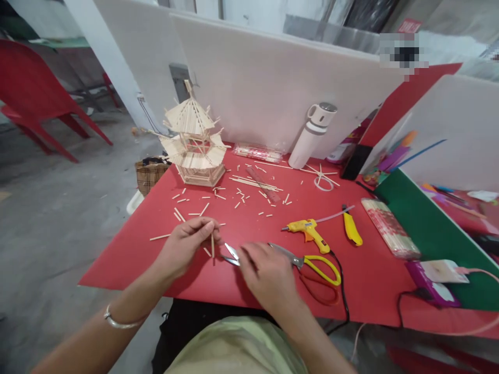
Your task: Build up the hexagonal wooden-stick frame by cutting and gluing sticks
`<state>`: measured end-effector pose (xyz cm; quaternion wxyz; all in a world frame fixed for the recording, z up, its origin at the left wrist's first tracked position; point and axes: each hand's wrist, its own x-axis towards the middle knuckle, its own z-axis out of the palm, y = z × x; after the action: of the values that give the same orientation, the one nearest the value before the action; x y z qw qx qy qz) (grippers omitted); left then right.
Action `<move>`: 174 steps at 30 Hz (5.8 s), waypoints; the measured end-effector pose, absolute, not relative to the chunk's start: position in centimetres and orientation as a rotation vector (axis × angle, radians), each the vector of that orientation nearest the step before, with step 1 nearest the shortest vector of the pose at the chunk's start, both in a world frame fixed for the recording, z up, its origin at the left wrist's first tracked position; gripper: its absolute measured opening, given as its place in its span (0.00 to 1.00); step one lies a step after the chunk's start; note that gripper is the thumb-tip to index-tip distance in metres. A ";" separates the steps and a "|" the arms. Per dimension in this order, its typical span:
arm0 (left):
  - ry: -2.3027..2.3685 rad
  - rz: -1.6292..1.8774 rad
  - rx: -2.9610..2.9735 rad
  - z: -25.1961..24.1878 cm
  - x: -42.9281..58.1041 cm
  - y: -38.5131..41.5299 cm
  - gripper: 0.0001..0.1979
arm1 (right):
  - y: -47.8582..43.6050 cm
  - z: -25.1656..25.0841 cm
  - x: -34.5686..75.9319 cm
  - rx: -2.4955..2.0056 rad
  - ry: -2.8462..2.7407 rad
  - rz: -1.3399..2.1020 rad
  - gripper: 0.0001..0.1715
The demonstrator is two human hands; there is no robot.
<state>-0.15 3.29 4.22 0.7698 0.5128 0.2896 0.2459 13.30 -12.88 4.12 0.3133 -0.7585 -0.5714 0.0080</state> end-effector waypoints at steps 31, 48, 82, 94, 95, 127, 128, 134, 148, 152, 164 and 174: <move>0.615 0.807 1.541 7.4 -0.4 -0.7 0.05 | -15.6 7.1 17.0 -2.012 -1.540 0.349 0.32; 0.551 0.742 1.565 7.1 -1.3 0.5 0.06 | -14.9 8.2 16.4 -1.989 -1.603 0.515 0.24; 0.626 0.773 1.675 7.2 -2.1 0.2 0.10 | -14.4 7.2 15.5 -2.003 -1.645 0.477 0.20; 0.583 0.752 1.674 6.8 -2.1 0.3 0.11 | -14.4 7.3 15.4 -1.987 -1.642 0.515 0.17; 0.578 0.757 1.666 6.8 -2.1 0.2 0.11 | -14.5 7.3 15.4 -1.983 -1.637 0.524 0.16; 0.626 0.697 1.392 6.1 -1.7 1.0 0.11 | -8.3 6.1 27.3 -2.725 -1.329 0.190 0.33; 0.641 0.691 1.375 6.2 -1.6 1.0 0.11 | -7.6 5.4 29.1 -2.815 -1.238 0.237 0.35; 0.879 0.705 1.314 5.8 -2.2 2.3 0.16 | -5.3 3.0 36.7 -3.003 -1.045 0.378 0.37; 1.004 0.654 1.212 2.7 -3.6 4.7 0.17 | -8.9 4.6 26.9 -2.761 -1.486 0.425 0.28; 0.957 0.627 1.208 2.6 -3.2 4.5 0.16 | -8.0 4.0 21.4 -2.693 -1.633 0.373 0.21; 0.923 0.667 1.247 3.5 -4.4 4.7 0.16 | -1.8 3.9 35.7 -3.086 -0.960 0.319 0.31; 0.940 0.671 1.255 2.6 -3.2 5.8 0.14 | -5.2 5.7 21.5 -2.179 -1.403 0.589 0.18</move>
<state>-3.21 5.85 2.60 0.6581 0.5541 0.4150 0.2961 21.50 -5.17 5.71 0.2395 -0.7961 -0.5124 0.2153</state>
